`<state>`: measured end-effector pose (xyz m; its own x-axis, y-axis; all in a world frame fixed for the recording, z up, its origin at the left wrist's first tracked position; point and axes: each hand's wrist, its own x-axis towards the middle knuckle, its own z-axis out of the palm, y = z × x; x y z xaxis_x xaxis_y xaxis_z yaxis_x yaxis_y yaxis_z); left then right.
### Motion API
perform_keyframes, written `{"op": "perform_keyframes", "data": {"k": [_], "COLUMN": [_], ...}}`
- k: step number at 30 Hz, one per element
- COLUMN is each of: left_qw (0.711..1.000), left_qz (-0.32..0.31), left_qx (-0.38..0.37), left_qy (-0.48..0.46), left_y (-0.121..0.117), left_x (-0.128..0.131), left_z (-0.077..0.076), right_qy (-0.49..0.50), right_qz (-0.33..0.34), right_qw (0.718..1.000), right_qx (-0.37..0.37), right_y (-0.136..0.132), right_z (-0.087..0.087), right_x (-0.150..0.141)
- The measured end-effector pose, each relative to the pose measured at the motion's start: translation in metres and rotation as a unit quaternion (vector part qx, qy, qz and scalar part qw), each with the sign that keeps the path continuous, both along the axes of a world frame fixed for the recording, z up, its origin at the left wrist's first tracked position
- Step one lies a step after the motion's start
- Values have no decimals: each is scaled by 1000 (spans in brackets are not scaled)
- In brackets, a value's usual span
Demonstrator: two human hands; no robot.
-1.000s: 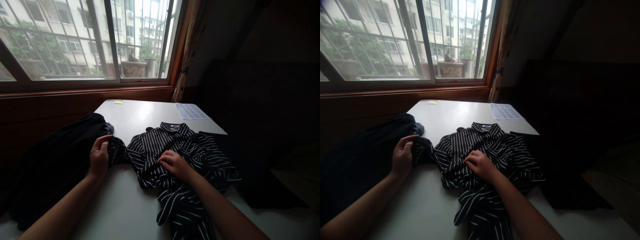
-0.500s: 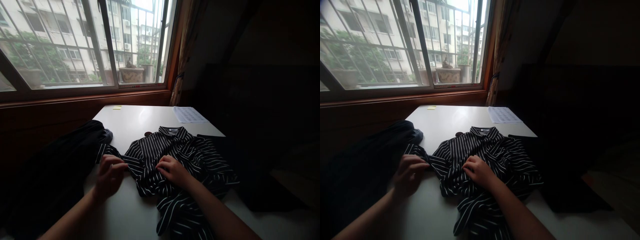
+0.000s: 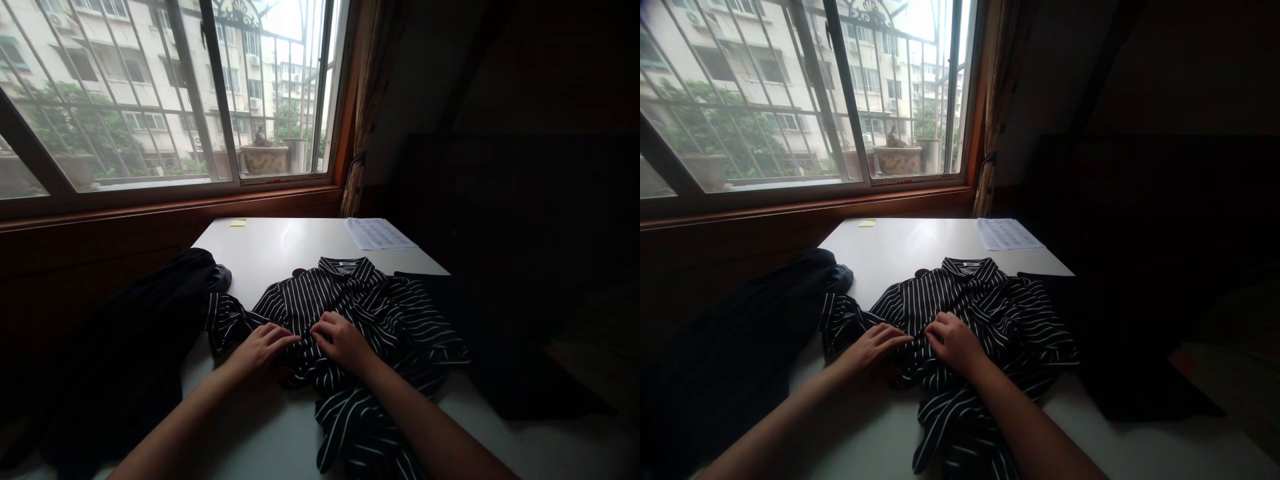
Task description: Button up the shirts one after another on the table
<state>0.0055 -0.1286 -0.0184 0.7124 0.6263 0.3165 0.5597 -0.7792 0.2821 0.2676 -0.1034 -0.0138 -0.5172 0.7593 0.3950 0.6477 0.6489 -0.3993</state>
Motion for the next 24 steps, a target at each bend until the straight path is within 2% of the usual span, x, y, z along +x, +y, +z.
{"op": "perform_keyframes", "data": {"k": [5, 8, 11, 14, 17, 21, 24], "left_qw": [998, 998, 997, 998, 998, 993, 987], "left_qz": [48, 46, 39, 37, 48, 112, 151], "left_qx": [4, 9, 13, 15, 18, -11, -50], "left_qy": [-32, -46, -58, -56, -46, -31, -34], "left_y": [6, 11, 14, 17, 21, 29, 32], "left_x": [-5, -10, -14, -23, -39, -72, -93], "left_z": [-6, -8, -10, -9, -5, 3, 8], "right_qy": [-23, -16, 1, 3, -25, -96, -75], "right_qz": [-15, 4, 33, -2, -99, -170, -161], "right_qw": [999, 999, 998, 995, 990, 981, 982], "right_qx": [26, 35, 60, 102, 99, 17, -56], "right_y": [-4, -5, -6, -3, 0, -6, -13], "right_z": [0, -1, 8, 25, 36, 24, 13], "right_x": [-7, -8, 2, 26, 63, 114, 143]}}
